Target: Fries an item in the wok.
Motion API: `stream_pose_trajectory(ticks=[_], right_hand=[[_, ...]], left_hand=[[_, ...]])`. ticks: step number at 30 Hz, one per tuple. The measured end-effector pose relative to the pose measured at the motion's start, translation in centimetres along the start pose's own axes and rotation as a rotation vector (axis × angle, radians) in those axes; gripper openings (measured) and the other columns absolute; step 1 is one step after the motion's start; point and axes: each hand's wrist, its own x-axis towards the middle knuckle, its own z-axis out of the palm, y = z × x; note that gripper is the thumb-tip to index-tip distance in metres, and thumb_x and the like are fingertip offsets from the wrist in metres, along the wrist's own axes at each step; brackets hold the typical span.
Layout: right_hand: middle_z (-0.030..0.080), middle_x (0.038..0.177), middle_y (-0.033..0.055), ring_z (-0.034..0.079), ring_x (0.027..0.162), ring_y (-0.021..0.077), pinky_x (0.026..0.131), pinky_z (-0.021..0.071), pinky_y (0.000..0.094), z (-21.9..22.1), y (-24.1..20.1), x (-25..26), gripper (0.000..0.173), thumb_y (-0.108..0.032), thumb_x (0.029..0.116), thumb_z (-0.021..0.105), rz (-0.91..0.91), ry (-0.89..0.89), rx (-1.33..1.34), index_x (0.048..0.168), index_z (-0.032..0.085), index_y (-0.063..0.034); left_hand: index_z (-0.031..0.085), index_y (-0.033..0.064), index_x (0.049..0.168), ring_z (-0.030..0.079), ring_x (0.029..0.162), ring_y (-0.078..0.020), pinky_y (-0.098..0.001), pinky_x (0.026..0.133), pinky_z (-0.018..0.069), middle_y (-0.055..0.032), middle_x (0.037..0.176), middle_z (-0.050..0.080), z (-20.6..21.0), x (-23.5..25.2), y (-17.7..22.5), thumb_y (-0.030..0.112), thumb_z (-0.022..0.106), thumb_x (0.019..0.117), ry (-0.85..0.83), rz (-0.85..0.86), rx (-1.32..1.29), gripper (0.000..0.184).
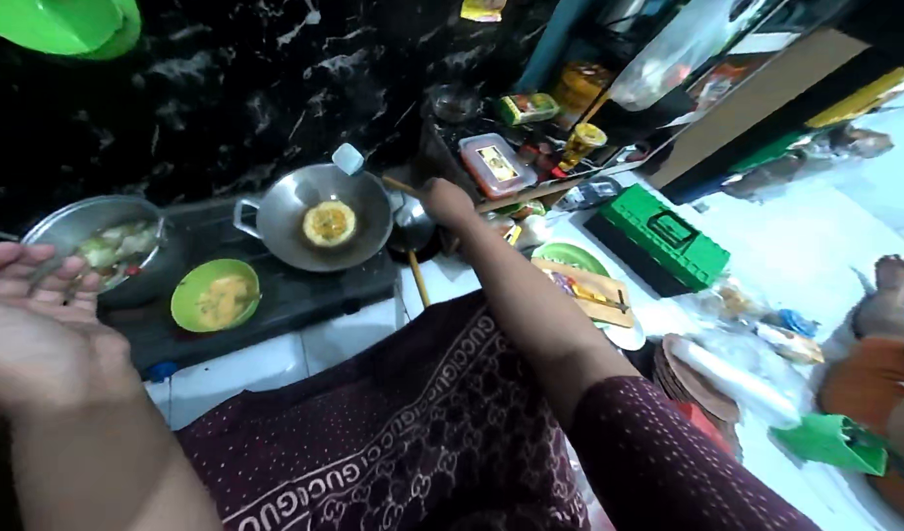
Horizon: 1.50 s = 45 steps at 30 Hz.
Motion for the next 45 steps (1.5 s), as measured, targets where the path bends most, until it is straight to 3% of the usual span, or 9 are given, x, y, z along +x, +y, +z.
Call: stream_pose_trajectory(ticks=[5,10,15,18,26,37,41,45], right_hand=[[0.067,0.126,0.0243,0.065,0.119,0.0434,0.092,0.0515,0.0674,1.3,-1.1,0.2,0.033,-0.019,0.0999,0.061,-0.022,-0.036,-0.245,0.128,0.064,-0.0011],[0.063,0.133,0.027,0.061,0.124,0.0458,0.095,0.0518,0.0649,4.2,-2.9,0.1,0.032,-0.008,0.1015,0.057,-0.099,-0.102,-0.369,0.131,0.061,0.0028],[0.063,0.134,0.0261,0.062,0.123,0.047,0.094,0.0519,0.0657,5.1,-5.2,0.1,0.036,-0.003,0.0982,0.059,-0.158,-0.078,-0.45,0.134,0.064,-0.0027],[0.063,0.132,0.0272,0.063,0.12,0.0468,0.09,0.0538,0.0651,6.2,-6.3,0.2,0.031,-0.001,0.096,0.061,-0.152,-0.066,-0.516,0.126,0.066,0.003],[0.063,0.136,0.0233,0.062,0.124,0.0449,0.094,0.0519,0.0658,8.1,-7.6,1.6,0.035,-0.008,0.1002,0.059,-0.148,-0.091,-0.623,0.135,0.064,-0.0041],[0.065,0.133,0.0251,0.062,0.123,0.0473,0.092,0.0509,0.069,9.7,-9.4,2.6,0.037,-0.016,0.1032,0.056,-0.092,-0.099,-0.568,0.138,0.062,-0.0048],[0.068,0.128,0.0235,0.065,0.121,0.0414,0.093,0.0521,0.0643,9.9,-9.6,3.4,0.037,-0.03,0.1061,0.055,-0.077,-0.096,-0.51,0.125,0.067,-0.001],[0.068,0.125,0.0242,0.066,0.118,0.0427,0.09,0.0529,0.0645,10.0,-9.4,3.4,0.03,-0.022,0.1036,0.058,-0.069,-0.083,-0.506,0.121,0.067,0.0006]], left_hand=[[0.057,0.0228,0.104,0.067,0.085,-0.007,-0.0271,0.078,0.0559,0.0086,0.094,0.068,0.4,0.4,0.3,0.031,0.028,0.1114,-0.01,-0.093,-0.036,0.031],[0.057,0.023,0.101,0.066,0.076,-0.0054,-0.0236,0.072,0.0558,0.009,0.088,0.068,2.4,-0.3,1.7,0.03,0.034,0.1109,0.025,-0.128,0.036,0.026],[0.055,0.0258,0.095,0.065,0.073,-0.0055,-0.0262,0.071,0.0544,0.0112,0.081,0.065,4.6,-1.9,3.3,0.031,0.032,0.1094,0.104,-0.155,0.034,0.027],[0.055,0.0241,0.092,0.064,0.072,-0.0068,-0.027,0.072,0.0537,0.0095,0.079,0.064,5.5,-1.9,4.0,0.029,0.035,0.1079,0.172,-0.192,0.019,0.026],[0.06,0.0167,0.104,0.066,0.08,-0.0095,-0.0297,0.077,0.0543,0.0058,0.089,0.066,5.8,-1.8,3.3,0.032,0.036,0.1097,0.05,-0.311,0.013,0.03],[0.059,0.0184,0.099,0.065,0.077,-0.0081,-0.0283,0.074,0.0543,0.0069,0.086,0.066,4.9,-1.1,3.6,0.031,0.036,0.1095,0.103,-0.339,-0.005,0.028],[0.059,0.0183,0.099,0.065,0.075,-0.0071,-0.0265,0.072,0.0539,0.0073,0.084,0.066,4.7,-1.1,3.6,0.03,0.036,0.1099,0.107,-0.326,-0.01,0.029],[0.059,0.0189,0.096,0.064,0.074,-0.0075,-0.0267,0.072,0.0527,0.0072,0.083,0.066,4.7,-1.0,3.5,0.03,0.037,0.1091,0.116,-0.329,-0.016,0.028]])
